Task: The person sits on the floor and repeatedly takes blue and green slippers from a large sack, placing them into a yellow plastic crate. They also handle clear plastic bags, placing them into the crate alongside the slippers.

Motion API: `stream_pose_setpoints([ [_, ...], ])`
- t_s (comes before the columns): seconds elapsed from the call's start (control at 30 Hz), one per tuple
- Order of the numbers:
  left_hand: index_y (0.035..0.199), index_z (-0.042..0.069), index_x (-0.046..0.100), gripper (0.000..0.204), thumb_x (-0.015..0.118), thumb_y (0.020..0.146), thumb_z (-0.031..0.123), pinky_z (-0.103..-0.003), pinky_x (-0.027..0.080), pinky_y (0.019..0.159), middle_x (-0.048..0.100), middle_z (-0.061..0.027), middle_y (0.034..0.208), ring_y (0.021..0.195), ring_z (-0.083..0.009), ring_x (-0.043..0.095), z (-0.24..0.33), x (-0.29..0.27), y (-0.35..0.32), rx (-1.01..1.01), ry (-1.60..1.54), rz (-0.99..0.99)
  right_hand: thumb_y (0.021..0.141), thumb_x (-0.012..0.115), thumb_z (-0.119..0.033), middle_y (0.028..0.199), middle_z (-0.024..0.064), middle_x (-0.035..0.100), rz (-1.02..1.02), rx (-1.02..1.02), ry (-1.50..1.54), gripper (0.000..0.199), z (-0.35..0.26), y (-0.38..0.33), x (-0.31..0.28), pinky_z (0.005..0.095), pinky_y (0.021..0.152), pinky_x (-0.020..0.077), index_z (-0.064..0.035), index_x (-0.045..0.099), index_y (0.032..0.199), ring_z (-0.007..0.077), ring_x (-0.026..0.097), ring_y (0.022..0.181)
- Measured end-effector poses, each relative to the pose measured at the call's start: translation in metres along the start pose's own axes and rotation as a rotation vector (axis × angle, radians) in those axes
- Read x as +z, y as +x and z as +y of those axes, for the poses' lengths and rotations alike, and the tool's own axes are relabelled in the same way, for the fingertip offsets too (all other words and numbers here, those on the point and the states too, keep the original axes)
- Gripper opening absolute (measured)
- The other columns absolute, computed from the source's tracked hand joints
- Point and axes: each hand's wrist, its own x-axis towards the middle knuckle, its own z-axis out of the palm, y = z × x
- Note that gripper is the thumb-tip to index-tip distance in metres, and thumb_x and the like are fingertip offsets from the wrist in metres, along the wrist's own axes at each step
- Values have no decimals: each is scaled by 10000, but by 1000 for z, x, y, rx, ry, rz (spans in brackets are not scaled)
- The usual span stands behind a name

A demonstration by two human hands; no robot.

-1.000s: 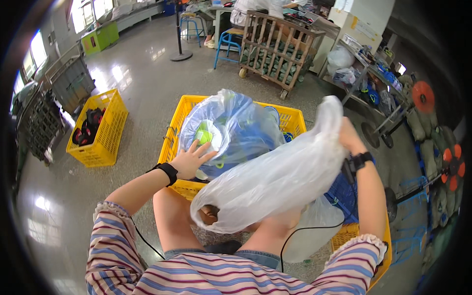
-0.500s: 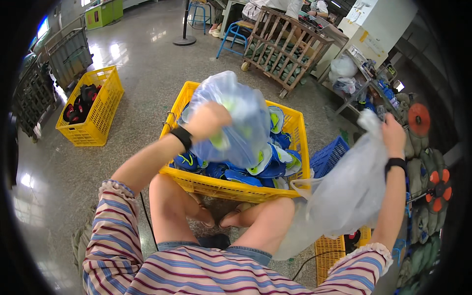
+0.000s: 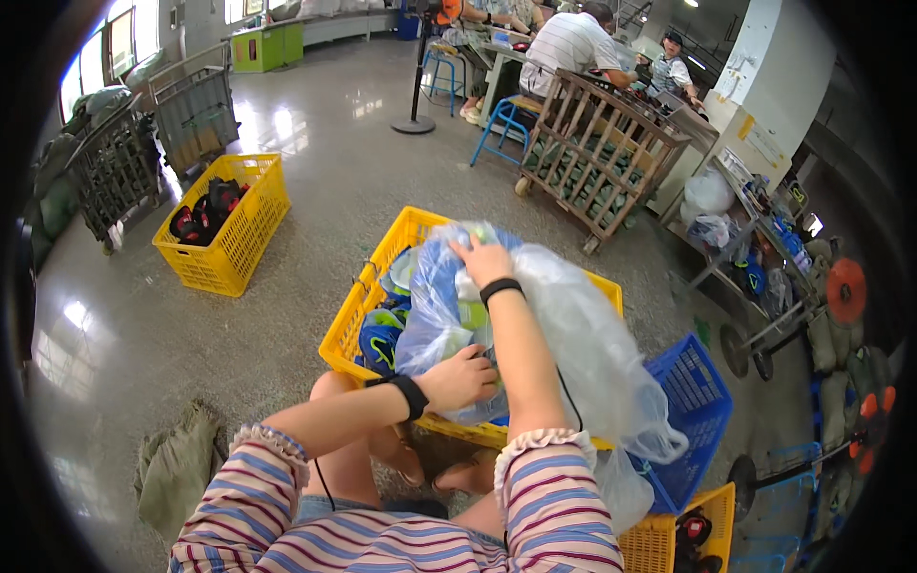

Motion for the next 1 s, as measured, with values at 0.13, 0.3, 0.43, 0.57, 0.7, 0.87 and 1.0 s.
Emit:
stream_pose_setpoints([
  [0.13,1011,145,568,373,602,640,151,-477,279,1003,537,-51,1010,1128,-222,439,-15,-28,-50,-320,-27,57,867,412,-179,774,127,651,-52,86,9,184,15,-31,13,438,647,496,-142,566,961,311,642,774],
  [0.3,953,153,536,210,551,745,135,-404,418,806,518,-21,937,972,-188,526,-69,-38,-72,-476,88,-152,837,425,-165,751,124,637,140,242,44,129,52,-74,-31,464,604,476,-121,546,827,331,628,721],
  [0.43,850,158,536,95,517,756,162,-382,417,831,504,-31,917,956,-201,503,-134,-96,-61,-209,414,54,845,410,-166,764,109,628,426,264,58,126,90,-78,-146,461,583,459,-123,527,822,329,614,713],
  [0.57,836,155,552,124,555,722,106,-381,403,884,490,-37,1006,1035,-226,475,-166,-169,-31,-235,583,200,848,463,-146,764,120,617,711,282,53,77,96,-91,-240,465,590,447,-117,532,868,348,597,724],
  [0.7,952,191,610,242,576,727,109,-431,316,1024,375,-109,1293,1253,-339,312,-134,-182,-6,-358,433,338,831,530,-153,824,131,626,754,389,243,104,116,-136,-265,448,620,462,-115,556,924,362,599,757],
  [0.87,1150,141,537,489,520,700,-49,-423,434,935,306,-132,1400,1291,-344,309,-87,-82,-49,-276,-238,-148,766,618,-318,946,202,629,26,353,215,584,81,-219,-149,433,774,481,-139,408,1281,381,600,904],
  [1.0,1159,107,518,466,544,706,0,-404,423,930,368,-159,1343,1188,-349,427,-92,-88,-41,-673,-297,246,771,619,-369,901,207,632,-416,417,169,723,25,-250,-106,441,743,485,-180,295,1389,366,613,854],
])
